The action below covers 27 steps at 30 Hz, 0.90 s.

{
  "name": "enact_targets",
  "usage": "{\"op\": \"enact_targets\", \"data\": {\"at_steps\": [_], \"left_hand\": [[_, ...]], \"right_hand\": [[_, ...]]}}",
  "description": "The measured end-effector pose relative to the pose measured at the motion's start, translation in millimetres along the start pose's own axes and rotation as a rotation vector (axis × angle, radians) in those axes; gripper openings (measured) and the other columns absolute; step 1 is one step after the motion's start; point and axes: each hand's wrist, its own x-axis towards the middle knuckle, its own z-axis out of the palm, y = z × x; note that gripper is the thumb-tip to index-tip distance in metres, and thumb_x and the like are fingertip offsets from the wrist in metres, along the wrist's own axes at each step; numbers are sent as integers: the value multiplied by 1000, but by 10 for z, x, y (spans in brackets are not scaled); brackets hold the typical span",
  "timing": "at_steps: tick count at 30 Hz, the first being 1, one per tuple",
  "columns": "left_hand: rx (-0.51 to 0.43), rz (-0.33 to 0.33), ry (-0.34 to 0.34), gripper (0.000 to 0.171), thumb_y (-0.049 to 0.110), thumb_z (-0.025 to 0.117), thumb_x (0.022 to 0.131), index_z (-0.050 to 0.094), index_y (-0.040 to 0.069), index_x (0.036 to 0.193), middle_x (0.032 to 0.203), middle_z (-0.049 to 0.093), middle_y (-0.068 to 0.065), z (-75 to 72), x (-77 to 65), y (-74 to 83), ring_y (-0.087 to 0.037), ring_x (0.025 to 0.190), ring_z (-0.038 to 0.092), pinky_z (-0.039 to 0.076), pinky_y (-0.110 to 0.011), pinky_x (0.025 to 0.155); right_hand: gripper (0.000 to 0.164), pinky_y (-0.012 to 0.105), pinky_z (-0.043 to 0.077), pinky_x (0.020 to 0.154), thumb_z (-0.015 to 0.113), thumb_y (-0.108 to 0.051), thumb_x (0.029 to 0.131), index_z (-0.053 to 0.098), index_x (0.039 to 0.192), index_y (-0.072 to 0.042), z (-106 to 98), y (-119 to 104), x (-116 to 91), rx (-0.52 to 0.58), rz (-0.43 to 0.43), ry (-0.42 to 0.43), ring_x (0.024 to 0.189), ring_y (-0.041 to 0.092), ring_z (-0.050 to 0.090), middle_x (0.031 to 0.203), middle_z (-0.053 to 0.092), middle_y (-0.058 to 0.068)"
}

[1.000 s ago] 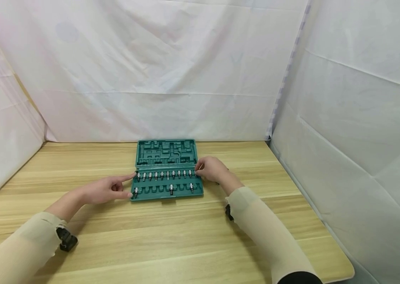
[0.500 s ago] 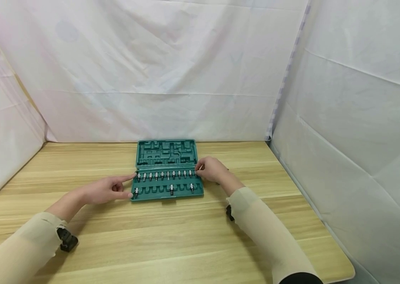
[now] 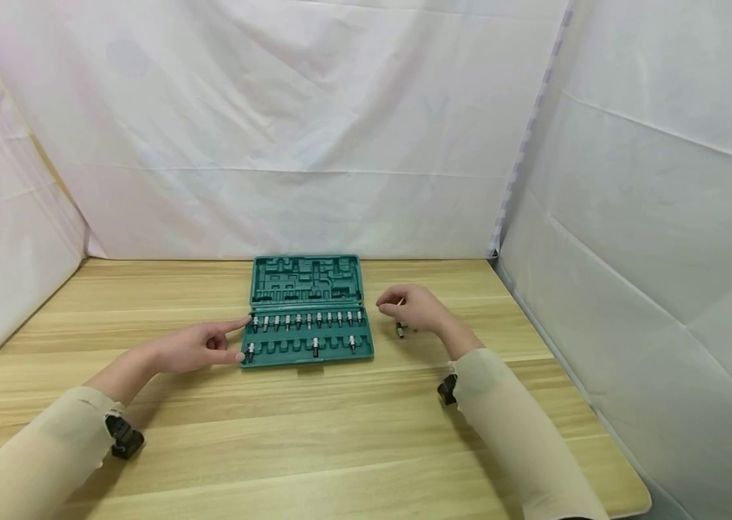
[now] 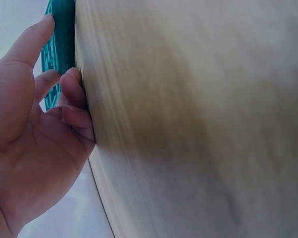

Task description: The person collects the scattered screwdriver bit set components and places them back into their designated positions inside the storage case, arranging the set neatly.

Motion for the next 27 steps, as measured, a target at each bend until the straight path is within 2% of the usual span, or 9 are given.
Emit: {"op": "enact_targets", "data": {"at_steps": [9, 13, 19, 27], "left_hand": [[5, 6, 0, 90, 42, 76, 105, 26, 19, 176, 84, 55, -4, -2, 0, -6, -19, 75, 47, 42, -30, 66], [1, 8, -1, 91, 42, 76, 105, 25, 19, 177, 86, 55, -4, -5, 2, -8, -20, 77, 47, 42, -30, 67], [12, 7, -1, 90, 41, 76, 105, 25, 18, 176, 85, 55, -4, -9, -8, 4, -20, 77, 47, 42, -30, 67], [16, 5, 1, 90, 42, 76, 105, 26, 18, 176, 84, 54, -3, 1, -17, 10, -19, 76, 47, 42, -30, 67]], "right_hand": [[28, 35, 56, 83, 67, -30, 110, 79, 128, -12, -164, 286, -122, 0, 47, 59, 99, 22, 68, 118, 79, 7], [21, 36, 54, 84, 69, -24, 109, 81, 122, -12, -221, 404, -196, 1, 46, 70, 98, 22, 66, 116, 79, 8], [19, 36, 52, 86, 72, -8, 103, 82, 118, -9, -290, 594, -281, -25, 19, 21, 96, 19, 66, 112, 81, 9], [20, 34, 52, 87, 78, -11, 100, 83, 120, -14, -297, 704, -318, -40, 47, -25, 105, 24, 68, 115, 80, 11]]}}
